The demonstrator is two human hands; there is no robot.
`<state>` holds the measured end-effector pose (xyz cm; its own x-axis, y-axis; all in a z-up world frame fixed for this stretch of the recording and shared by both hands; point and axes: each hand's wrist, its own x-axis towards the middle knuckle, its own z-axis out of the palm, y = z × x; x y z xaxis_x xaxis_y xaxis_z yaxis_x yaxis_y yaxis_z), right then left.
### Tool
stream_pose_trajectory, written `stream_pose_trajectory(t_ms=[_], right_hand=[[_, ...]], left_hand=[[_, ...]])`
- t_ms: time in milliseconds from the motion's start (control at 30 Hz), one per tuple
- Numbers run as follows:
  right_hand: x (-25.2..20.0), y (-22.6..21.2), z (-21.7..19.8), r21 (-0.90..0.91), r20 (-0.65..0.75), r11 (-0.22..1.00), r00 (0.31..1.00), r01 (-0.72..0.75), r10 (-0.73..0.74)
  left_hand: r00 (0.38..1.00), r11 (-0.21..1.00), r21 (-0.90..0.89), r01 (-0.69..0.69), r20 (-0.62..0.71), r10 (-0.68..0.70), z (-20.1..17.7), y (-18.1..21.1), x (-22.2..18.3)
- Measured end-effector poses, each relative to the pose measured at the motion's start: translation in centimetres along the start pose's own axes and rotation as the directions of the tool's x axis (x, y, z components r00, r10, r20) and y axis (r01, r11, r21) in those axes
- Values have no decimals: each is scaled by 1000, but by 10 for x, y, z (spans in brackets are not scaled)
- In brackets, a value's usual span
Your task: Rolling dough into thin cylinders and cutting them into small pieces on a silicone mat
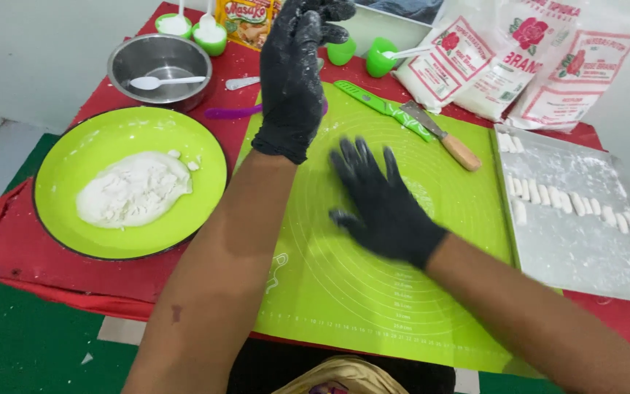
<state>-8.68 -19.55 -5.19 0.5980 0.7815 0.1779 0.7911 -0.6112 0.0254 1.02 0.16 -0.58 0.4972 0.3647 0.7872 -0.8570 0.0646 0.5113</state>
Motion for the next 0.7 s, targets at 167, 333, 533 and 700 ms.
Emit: stream_pose_trajectory(t_ms=[167, 333, 533, 700], right_hand=[[99, 43, 28, 104, 28, 987, 992, 120, -124], [165, 98, 80, 209, -244, 966, 965, 150, -97], [122, 60, -3, 331, -232, 943, 968, -16, 98], [37, 26, -12, 53, 89, 985, 982, 165, -170]], left_hand=[[999, 999, 35, 31, 8, -32, 0, 11, -1], [997, 995, 57, 76, -26, -74, 5, 22, 1], [994, 998, -3, 55, -96, -55, 4, -3, -7], [1000, 994, 103, 22, 15, -24, 3, 19, 0]])
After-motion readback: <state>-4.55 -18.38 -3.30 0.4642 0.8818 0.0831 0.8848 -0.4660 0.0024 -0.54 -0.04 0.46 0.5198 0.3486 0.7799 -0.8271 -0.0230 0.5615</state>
